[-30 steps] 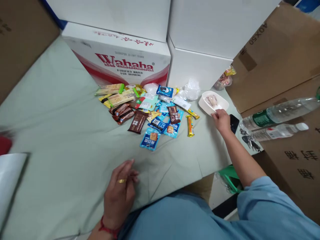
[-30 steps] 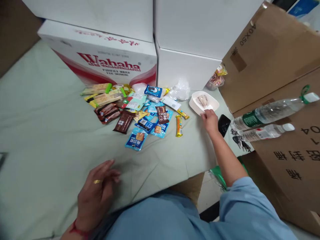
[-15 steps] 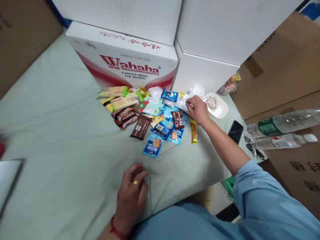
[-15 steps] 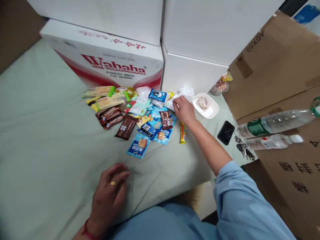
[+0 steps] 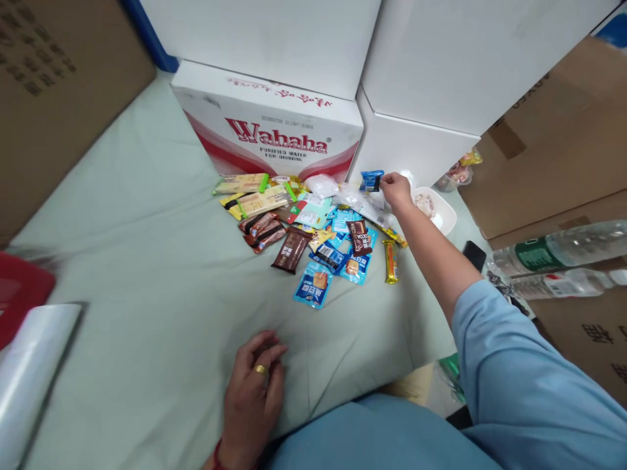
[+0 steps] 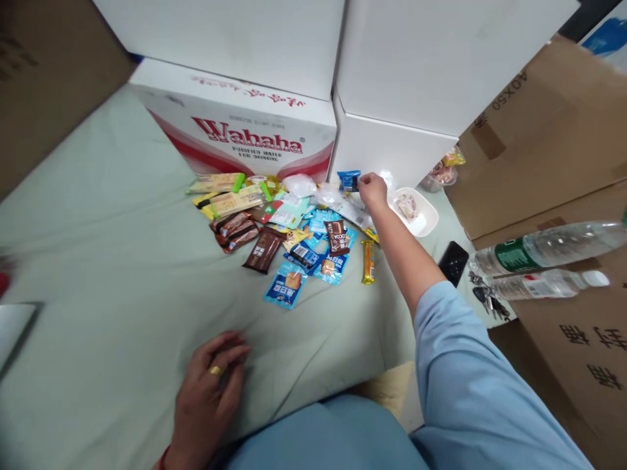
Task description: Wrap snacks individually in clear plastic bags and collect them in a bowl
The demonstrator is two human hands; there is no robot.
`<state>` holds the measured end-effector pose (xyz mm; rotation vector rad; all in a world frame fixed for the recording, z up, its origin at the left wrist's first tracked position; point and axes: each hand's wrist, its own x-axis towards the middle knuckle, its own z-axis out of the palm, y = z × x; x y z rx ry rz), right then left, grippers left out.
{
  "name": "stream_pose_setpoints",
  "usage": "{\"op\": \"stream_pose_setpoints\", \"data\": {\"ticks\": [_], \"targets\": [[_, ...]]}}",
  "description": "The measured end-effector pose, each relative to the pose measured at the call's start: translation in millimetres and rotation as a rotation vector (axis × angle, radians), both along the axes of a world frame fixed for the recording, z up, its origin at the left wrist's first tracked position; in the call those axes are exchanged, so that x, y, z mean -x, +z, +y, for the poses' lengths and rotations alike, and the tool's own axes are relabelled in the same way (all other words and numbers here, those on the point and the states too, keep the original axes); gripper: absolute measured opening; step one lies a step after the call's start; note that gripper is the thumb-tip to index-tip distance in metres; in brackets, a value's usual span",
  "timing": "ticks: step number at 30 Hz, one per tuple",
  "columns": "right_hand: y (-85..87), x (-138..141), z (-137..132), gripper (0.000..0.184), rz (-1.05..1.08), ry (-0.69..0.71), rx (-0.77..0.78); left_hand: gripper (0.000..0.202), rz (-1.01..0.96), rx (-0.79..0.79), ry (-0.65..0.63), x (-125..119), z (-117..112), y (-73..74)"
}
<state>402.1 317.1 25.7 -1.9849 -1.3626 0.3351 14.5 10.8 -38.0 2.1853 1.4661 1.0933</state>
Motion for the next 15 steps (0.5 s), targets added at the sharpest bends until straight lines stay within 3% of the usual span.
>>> {"op": "stream_pose_setpoints", "data": {"ticks": [2,5,7,9,12,15], "targets": [[4.1,3.0,-12.7,0.023,-0.15,-0.068,-0.076,0.018,-0.015,-0.005,0.012,0.6,-0.1,0.3],[9.9,26.8,-29.2,0.031,-0.345,0.113,-0.153,0.019,-0.035,-0.01,0.006,-0.8,1.0,2.9],[10.6,46.0,-34.0,0.029,-0.436,0.27,-0.069,0.02,-0.054,-0.013,0.001,-3.6,2.1,5.8],[9.1,59.7,-34.5,0.027,-0.496,0.322,0.1,0.02,-0.082,-0.007,-0.002,-7.9,3.4,10.3],[7.2,64.3,-36.0,0.031,-0.501,0.231,0.25,0.022,-0.14,0.007,-0.018,-16.3,6.3,19.9],[9.7,58.4,-44.3,0.033,-0.506,0.133,0.212,0.022,-0.21,0.02,-0.022,-24.8,12.8,31.6]]}}
